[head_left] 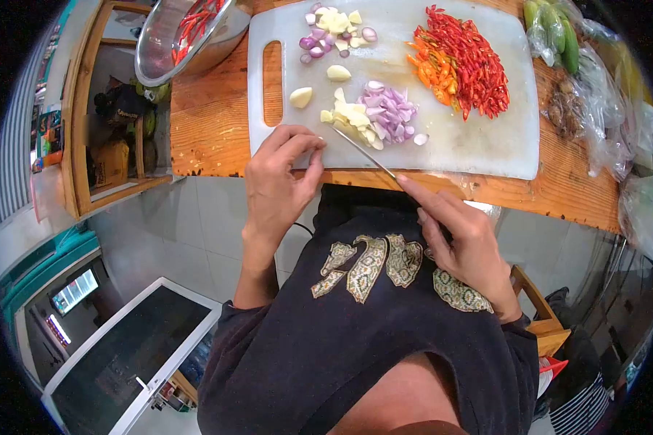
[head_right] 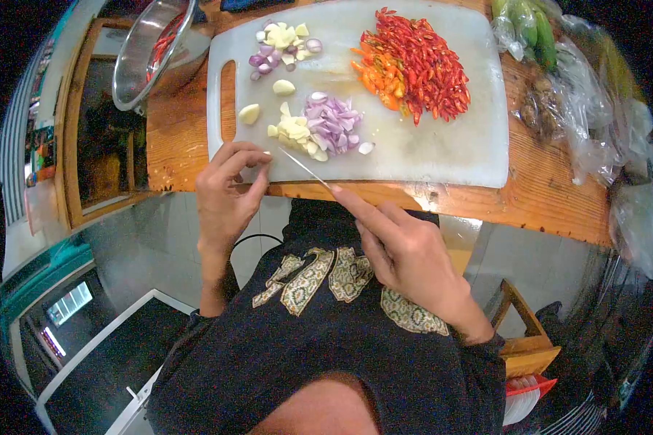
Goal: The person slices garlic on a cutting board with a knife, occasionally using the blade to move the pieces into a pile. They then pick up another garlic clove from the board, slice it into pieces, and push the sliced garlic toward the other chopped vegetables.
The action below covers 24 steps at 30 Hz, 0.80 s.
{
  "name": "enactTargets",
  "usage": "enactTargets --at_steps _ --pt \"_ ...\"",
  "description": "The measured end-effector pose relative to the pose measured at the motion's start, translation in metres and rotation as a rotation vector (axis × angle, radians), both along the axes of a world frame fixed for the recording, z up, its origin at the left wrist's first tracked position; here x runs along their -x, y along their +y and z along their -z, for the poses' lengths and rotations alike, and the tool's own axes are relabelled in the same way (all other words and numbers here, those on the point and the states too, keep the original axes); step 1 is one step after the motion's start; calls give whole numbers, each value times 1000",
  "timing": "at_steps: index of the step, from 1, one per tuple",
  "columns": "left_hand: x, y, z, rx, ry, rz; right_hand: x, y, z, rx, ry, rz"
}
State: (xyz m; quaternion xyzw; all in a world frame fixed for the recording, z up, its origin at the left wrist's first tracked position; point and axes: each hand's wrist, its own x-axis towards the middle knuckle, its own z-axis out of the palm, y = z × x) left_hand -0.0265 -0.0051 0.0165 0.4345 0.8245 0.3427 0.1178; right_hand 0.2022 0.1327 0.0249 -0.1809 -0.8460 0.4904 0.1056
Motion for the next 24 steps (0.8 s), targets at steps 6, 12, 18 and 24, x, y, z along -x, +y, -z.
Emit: enactTargets --at_steps 6,12,18,24 --pt "8 4 1 -25 168 -1 12 -5 1 71 75 -5" --pt "9 12 6 6 251 30 -1 4 -7 59 38 121" --pt "7 30 11 -50 189 46 -9 3 2 48 105 162" --pt "8 36 6 -61 217 60 -13 4 -1 63 81 185"
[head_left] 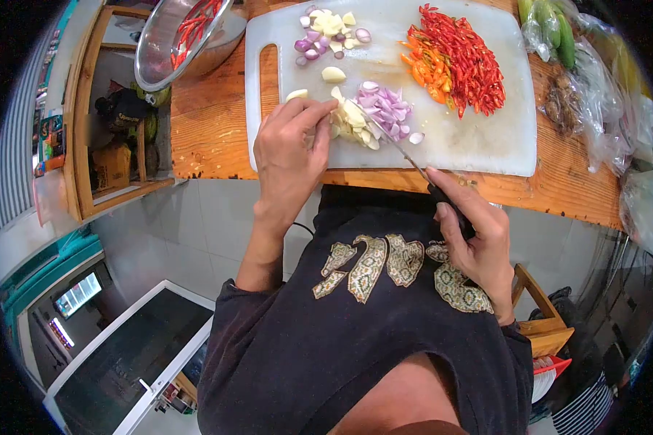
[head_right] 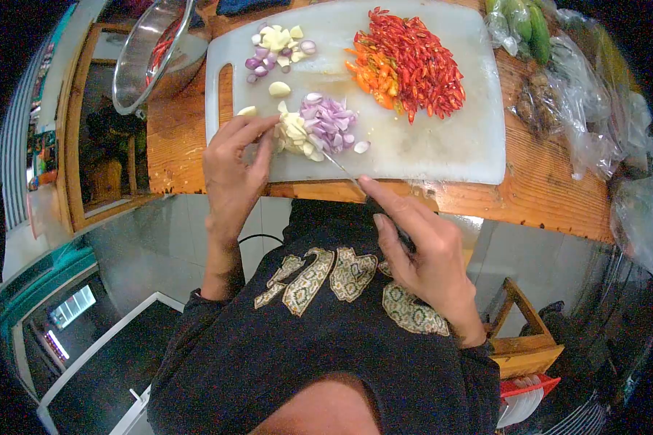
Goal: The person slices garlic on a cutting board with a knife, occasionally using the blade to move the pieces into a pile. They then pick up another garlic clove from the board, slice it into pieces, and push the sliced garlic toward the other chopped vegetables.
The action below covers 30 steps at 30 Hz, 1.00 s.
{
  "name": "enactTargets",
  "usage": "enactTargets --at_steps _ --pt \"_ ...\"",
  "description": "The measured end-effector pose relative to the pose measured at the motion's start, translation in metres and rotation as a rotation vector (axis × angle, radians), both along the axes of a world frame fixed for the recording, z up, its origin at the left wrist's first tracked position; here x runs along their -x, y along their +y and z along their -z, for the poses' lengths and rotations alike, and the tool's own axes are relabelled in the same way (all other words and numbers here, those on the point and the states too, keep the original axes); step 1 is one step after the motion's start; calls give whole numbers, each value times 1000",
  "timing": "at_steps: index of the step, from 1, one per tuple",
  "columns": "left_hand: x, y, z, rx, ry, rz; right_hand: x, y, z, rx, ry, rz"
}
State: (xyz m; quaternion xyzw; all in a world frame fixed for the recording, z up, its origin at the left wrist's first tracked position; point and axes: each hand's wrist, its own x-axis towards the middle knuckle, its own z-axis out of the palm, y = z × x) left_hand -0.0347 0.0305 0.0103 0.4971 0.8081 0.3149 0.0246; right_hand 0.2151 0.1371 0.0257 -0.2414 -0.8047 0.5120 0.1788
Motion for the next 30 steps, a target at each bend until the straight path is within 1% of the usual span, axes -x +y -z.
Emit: enactTargets --at_steps 2,8,11,14,21,24,26,29,30 --pt "-2 -2 -2 -15 -21 -45 -1 2 0 6 -40 5" --pt "7 -15 -8 28 -106 -33 6 -1 9 -27 42 -38" --pt "4 -20 -11 1 -162 -124 10 -3 3 -32 12 -70" --pt "11 -33 -11 71 -166 -143 11 -5 3 66 -44 -97" --pt "8 -39 -3 35 -203 -15 29 -13 5 160 -78 -245" --pt "8 -40 -8 53 -244 -27 34 -15 7 31 -101 -220" --pt "6 -40 -11 58 -258 -44 34 -14 4 44 -114 -197" --pt "4 -41 -11 94 -336 -127 33 -12 0 44 -135 -138" --pt "4 -42 -9 82 -325 -111 32 -11 -2 38 -142 -112"
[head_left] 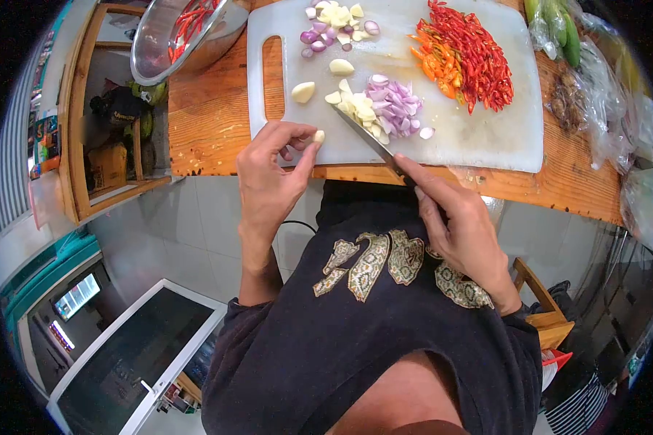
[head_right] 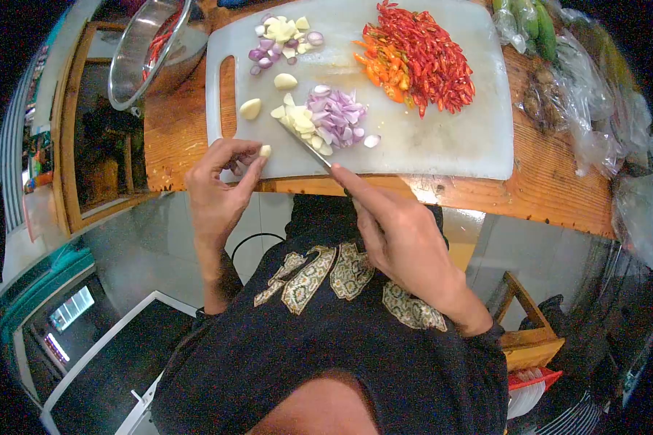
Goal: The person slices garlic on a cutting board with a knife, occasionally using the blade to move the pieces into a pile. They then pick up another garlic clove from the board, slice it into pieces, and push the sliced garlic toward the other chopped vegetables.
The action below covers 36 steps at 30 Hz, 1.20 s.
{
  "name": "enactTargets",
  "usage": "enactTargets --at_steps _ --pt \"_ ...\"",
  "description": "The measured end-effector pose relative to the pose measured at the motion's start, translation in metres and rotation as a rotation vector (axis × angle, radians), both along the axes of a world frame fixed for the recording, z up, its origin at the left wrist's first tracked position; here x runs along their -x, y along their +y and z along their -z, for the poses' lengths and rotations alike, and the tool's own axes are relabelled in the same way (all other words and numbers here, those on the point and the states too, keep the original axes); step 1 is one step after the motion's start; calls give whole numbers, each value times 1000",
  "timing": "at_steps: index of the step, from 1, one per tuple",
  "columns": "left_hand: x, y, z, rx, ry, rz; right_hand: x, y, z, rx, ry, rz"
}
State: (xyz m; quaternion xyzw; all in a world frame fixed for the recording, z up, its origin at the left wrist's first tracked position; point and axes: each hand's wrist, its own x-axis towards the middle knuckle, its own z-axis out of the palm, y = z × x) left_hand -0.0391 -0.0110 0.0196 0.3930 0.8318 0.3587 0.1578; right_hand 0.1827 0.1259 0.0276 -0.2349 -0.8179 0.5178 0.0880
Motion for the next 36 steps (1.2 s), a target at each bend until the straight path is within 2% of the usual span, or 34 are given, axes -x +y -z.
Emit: enactTargets --at_steps 5,8,11,15,20,23,26,31,36 --pt "-3 4 3 -75 69 52 -5 2 3 -61 50 -8" --pt "-10 6 -1 -18 104 -15 -8 3 5 -96 52 -38" --pt "-18 7 3 -18 -55 -126 -9 4 1 -155 -20 -66" --pt "-20 9 13 -114 9 -129 -9 3 5 -167 -1 -47" --pt "-20 15 10 -182 172 -90 -9 6 -6 -329 -6 -9" --pt "-19 16 10 -272 376 -47 -10 6 -6 -465 35 61" --pt "-19 20 3 -305 529 152 -11 10 -11 -532 4 88" --pt "-27 30 4 -163 597 335 -17 12 -12 -572 -48 101" --pt "-23 35 11 -149 637 361 -25 14 -14 -597 -59 120"
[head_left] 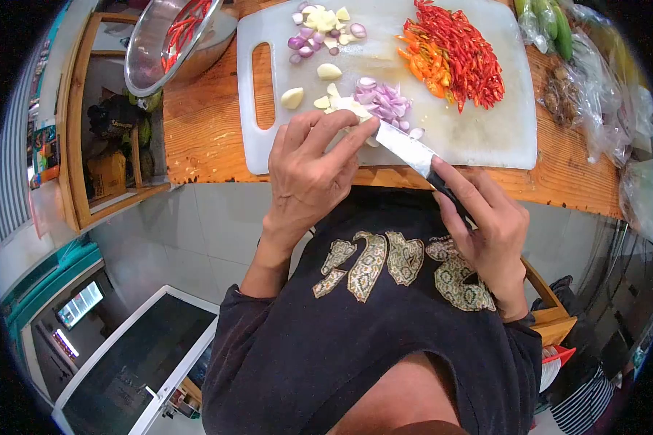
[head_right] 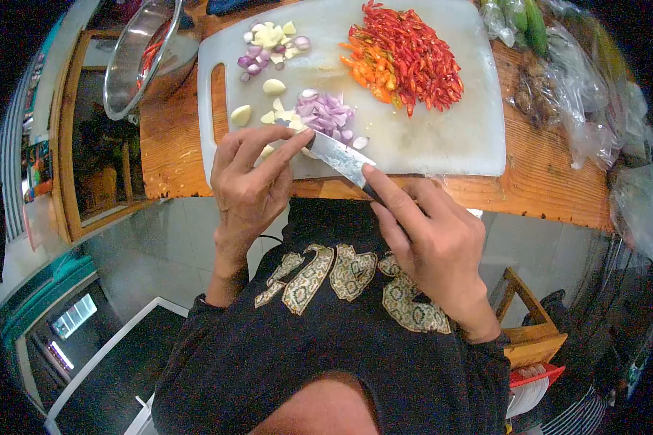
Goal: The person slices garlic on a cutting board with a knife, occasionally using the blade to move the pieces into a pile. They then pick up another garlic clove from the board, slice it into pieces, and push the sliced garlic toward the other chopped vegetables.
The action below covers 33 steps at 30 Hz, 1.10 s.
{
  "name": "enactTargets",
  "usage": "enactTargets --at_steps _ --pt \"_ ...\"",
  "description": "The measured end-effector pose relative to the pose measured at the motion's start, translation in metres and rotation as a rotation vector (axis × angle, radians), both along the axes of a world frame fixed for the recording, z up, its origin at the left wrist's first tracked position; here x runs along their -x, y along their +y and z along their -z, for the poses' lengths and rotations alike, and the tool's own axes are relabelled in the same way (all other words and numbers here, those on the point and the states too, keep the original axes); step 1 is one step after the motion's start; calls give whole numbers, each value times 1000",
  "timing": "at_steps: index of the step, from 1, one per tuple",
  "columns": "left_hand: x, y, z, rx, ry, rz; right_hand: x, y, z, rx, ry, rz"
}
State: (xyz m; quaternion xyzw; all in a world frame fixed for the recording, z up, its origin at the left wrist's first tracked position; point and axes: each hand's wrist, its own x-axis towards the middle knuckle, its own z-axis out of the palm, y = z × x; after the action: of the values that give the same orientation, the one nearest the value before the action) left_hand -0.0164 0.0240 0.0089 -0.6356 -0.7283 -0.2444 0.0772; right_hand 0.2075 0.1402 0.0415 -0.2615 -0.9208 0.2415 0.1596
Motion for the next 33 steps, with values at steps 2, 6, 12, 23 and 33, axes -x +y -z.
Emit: enactTargets --at_steps 2,6,12,23,33 --pt "2 1 0 8 -5 -7 -6 2 -3 -14 2 19" --pt "4 4 -4 15 -40 -21 -27 13 -14 15 30 20" --pt "7 8 2 -184 -151 -46 -57 23 -20 286 107 64" --pt "10 -18 -6 -49 -462 -323 -22 1 8 597 120 -134" --pt "-4 -23 8 -67 -571 -421 9 -15 19 368 2 -208"
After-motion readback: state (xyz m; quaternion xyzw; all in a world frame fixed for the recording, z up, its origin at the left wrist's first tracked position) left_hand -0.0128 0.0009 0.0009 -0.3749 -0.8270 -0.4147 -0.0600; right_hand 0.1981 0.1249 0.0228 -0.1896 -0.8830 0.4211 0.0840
